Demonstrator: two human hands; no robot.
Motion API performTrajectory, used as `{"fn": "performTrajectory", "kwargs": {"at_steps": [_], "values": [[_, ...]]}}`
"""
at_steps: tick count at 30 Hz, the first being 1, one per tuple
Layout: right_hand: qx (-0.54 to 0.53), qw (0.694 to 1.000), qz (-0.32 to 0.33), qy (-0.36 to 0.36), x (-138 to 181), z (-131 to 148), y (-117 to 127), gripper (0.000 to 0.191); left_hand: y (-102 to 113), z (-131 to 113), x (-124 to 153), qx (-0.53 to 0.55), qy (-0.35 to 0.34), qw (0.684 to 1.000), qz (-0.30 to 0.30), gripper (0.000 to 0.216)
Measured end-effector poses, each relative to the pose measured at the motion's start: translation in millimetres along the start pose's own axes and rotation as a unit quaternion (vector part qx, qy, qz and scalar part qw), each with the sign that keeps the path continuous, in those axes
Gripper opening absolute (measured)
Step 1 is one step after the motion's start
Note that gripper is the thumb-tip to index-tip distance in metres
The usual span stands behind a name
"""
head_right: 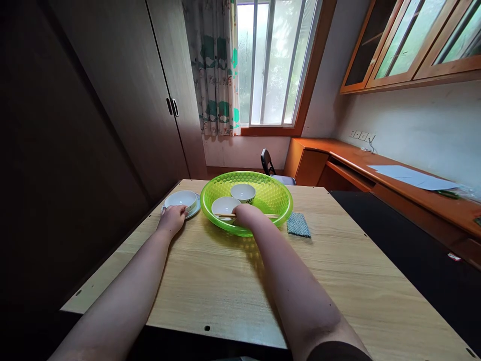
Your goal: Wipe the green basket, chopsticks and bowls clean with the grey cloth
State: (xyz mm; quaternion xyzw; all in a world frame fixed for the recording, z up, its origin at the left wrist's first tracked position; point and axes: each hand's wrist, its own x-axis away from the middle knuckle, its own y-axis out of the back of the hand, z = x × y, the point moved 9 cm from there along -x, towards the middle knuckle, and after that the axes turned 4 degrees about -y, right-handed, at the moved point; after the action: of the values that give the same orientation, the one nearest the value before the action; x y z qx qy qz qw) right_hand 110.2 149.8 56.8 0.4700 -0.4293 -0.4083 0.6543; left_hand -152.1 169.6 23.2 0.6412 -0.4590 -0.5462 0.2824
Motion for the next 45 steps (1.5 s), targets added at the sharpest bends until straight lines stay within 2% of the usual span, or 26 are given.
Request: {"fn": "performTrajectory", "kwargs": {"at_steps": [4,6,10,14,20,24,27,31,34,37,41,45], "values": [[0.026,1.0,-0.011,0.001,-3,0,-1,0.012,23,-21,4,0.043,-0.013,0.994,-0.095,0.032],[0.028,1.0,-0.009,-0.004,-4,-2,-2,0.012,30,-33,7,0.055,-0.03,0.991,-0.117,0.032],[0.038,0.999,-0.009,-0.001,-3,-2,-1,0.013,36,-56,13,0.077,-0.082,0.987,-0.119,0.031],[0.029,0.999,-0.033,0.011,0,1,6,0.019,42,-63,16,0.091,-0.106,0.982,-0.128,0.031],[0.035,0.993,-0.112,0.003,2,0,20,0.025,48,-66,18,0.087,-0.122,0.978,-0.144,0.032],[0.045,0.983,-0.179,0.0,8,0,38,0.022,54,-77,23,0.081,-0.17,0.971,-0.15,0.033],[0.029,0.968,-0.243,0.054,25,12,59,0.018,61,-91,29,0.066,-0.218,0.961,-0.157,0.04],[0.012,0.928,-0.316,0.196,61,48,74,0.021,72,-101,36,0.033,-0.237,0.956,-0.172,0.046],[0.01,0.911,-0.315,0.265,75,71,66,0.026,74,-103,38,0.021,-0.248,0.956,-0.155,0.027],[-0.002,0.912,-0.308,0.273,75,76,59,0.026,73,-101,38,0.028,-0.269,0.953,-0.138,0.02],[-0.066,0.897,-0.361,0.247,72,56,73,0.029,72,-88,32,0.043,-0.246,0.954,-0.166,0.019],[-0.119,0.881,-0.398,0.227,73,33,88,0.024,64,-57,17,0.044,-0.154,0.972,-0.17,0.019]]}}
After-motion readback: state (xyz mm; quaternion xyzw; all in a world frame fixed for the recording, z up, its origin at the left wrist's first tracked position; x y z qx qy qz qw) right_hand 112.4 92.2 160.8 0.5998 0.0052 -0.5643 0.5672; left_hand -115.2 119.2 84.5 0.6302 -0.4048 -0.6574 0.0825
